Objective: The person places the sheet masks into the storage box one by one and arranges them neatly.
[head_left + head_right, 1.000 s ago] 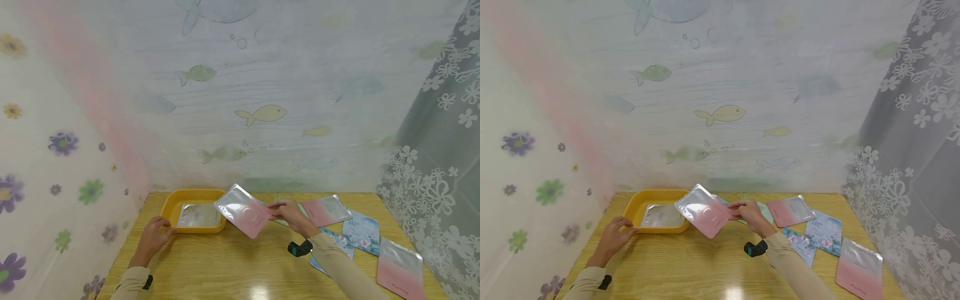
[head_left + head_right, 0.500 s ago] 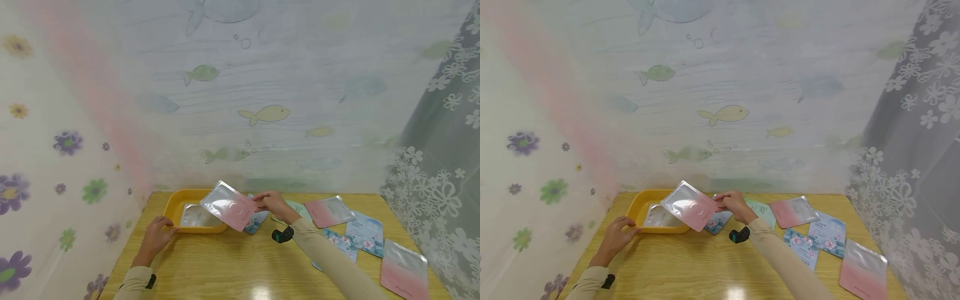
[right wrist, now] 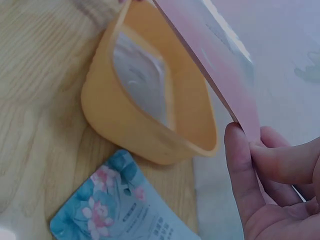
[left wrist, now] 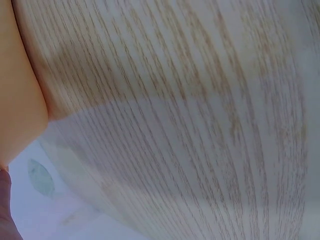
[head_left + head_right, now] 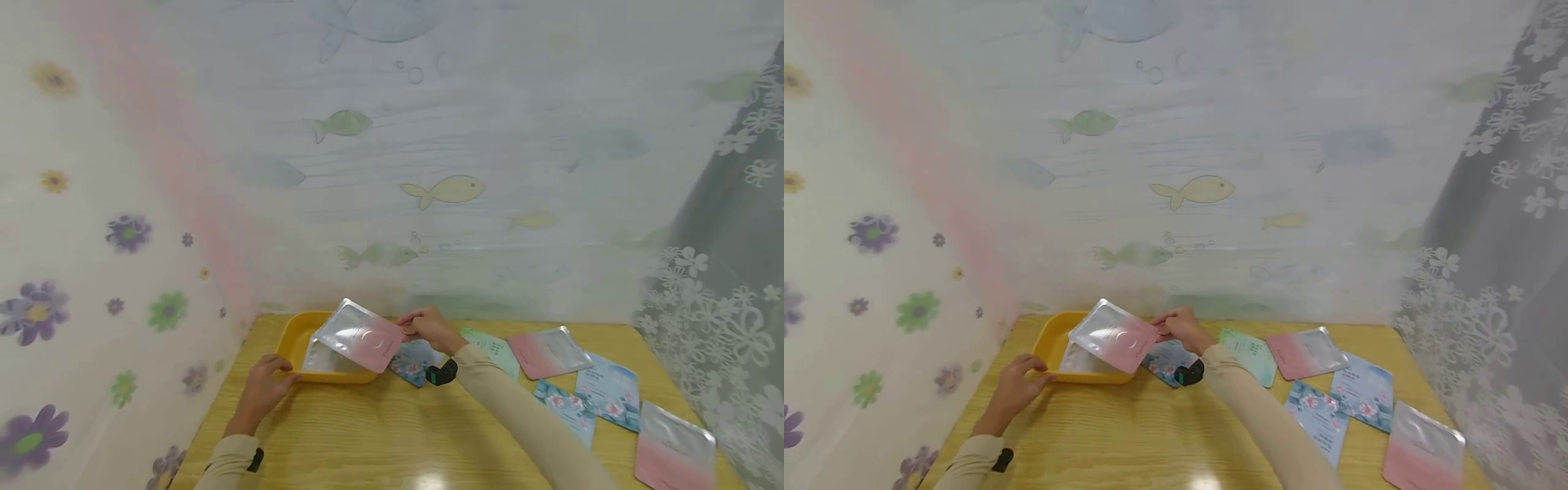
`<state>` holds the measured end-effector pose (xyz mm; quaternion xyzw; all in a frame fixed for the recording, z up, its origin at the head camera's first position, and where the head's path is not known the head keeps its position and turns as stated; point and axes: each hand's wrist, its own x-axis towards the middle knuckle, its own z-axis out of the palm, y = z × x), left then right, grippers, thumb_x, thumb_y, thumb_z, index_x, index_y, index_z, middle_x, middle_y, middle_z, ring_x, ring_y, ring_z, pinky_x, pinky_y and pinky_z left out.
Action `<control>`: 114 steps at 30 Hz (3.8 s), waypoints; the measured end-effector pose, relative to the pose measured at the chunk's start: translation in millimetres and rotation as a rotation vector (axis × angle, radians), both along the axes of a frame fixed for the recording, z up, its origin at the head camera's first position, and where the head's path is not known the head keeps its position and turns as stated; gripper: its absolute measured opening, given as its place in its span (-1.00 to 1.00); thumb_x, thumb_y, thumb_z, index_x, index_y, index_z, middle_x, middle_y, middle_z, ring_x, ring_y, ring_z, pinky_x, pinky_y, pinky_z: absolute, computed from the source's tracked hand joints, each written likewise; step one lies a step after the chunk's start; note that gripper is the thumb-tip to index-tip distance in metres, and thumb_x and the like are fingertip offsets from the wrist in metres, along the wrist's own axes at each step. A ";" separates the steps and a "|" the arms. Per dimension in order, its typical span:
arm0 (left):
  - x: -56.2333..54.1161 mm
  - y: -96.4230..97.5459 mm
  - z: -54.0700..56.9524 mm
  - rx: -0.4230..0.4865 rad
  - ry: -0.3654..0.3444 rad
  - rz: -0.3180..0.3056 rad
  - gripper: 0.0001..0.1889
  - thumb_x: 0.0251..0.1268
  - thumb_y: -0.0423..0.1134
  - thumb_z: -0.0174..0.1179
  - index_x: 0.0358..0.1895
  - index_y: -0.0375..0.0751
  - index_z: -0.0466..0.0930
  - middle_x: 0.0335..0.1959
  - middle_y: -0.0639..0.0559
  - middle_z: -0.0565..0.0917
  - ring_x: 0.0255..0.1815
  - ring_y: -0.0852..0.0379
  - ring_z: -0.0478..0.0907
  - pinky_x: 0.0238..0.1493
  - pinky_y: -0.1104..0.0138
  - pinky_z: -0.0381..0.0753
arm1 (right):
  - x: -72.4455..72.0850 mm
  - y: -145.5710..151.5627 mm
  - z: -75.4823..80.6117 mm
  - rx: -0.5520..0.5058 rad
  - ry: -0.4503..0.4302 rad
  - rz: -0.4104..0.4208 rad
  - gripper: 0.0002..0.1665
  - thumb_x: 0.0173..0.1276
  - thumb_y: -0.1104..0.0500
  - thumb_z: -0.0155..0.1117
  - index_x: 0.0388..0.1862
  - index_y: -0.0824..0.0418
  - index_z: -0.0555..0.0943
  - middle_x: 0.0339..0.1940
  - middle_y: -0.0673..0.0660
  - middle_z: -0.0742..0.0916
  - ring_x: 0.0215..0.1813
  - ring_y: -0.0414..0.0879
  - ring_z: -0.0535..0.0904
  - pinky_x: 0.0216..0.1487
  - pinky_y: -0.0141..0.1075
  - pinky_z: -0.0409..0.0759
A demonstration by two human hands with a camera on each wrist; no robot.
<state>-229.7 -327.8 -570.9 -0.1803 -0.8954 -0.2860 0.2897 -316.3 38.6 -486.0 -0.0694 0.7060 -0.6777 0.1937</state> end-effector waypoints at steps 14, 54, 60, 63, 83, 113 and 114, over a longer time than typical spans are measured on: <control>11.5 5.1 0.5 0.019 0.013 0.023 -0.71 -0.32 -0.37 0.58 -0.52 -0.27 0.60 -0.46 0.02 0.54 -0.38 0.06 0.51 -0.36 0.15 0.54 | -14.7 -37.3 -8.7 0.099 0.058 -0.026 -0.72 0.27 0.53 0.00 -0.14 0.52 0.63 -0.20 0.35 0.68 -0.39 -0.01 0.65 -0.14 -0.05 0.63; 18.2 13.3 -0.3 0.042 0.036 0.038 -0.68 -0.37 -0.39 0.59 -0.54 -0.26 0.58 -0.47 -0.01 0.56 -0.39 0.03 0.53 -0.35 0.15 0.54 | -5.9 -71.2 -3.9 0.516 0.462 0.266 -0.68 0.07 0.42 0.26 -0.13 0.41 0.66 -0.15 0.28 0.71 -0.09 0.08 0.62 -0.10 -0.22 0.60; 18.9 12.3 -0.5 0.027 0.033 0.043 -0.69 -0.35 -0.37 0.59 -0.53 -0.27 0.59 -0.47 -0.01 0.56 -0.37 0.05 0.53 -0.34 0.18 0.53 | 1.5 -48.6 14.6 0.445 0.431 0.310 -0.69 0.16 0.34 0.33 -0.07 0.32 0.63 -0.09 0.22 0.70 -0.02 0.04 0.59 -0.11 -0.25 0.58; 20.4 11.8 -0.1 0.025 0.028 0.049 -0.69 -0.35 -0.36 0.59 -0.53 -0.27 0.60 -0.47 0.00 0.56 -0.37 0.06 0.52 -0.32 0.20 0.53 | 8.1 -37.2 23.0 0.395 0.382 0.323 -0.66 0.21 0.33 0.30 -0.01 0.30 0.60 -0.05 0.20 0.68 -0.02 0.04 0.59 -0.13 -0.17 0.60; 19.8 11.4 1.6 0.025 0.064 0.029 -0.68 -0.38 -0.36 0.60 -0.53 -0.26 0.59 -0.48 -0.02 0.56 -0.41 0.04 0.53 -0.32 0.29 0.50 | 13.9 32.8 20.3 0.268 0.231 0.242 -0.63 0.34 0.30 0.20 0.13 0.28 0.53 0.02 0.26 0.61 -0.05 0.04 0.59 -0.06 -0.05 0.58; 19.4 12.4 -1.2 0.044 0.031 0.040 -0.68 -0.38 -0.39 0.59 -0.53 -0.22 0.58 -0.48 0.04 0.55 -0.40 0.09 0.52 -0.36 0.15 0.55 | 0.4 82.0 -57.7 0.243 0.059 -0.101 -0.56 0.29 0.36 0.20 0.14 0.50 0.46 0.13 0.43 0.53 -0.13 0.29 0.53 -0.13 0.09 0.53; 19.0 12.5 -1.7 0.046 0.032 0.037 -0.68 -0.38 -0.39 0.59 -0.53 -0.22 0.58 -0.48 0.04 0.55 -0.40 0.09 0.52 -0.36 0.15 0.55 | 0.5 82.4 -60.2 0.245 0.057 -0.114 -0.56 0.28 0.36 0.21 0.13 0.49 0.47 0.12 0.42 0.54 -0.14 0.28 0.54 -0.15 0.06 0.54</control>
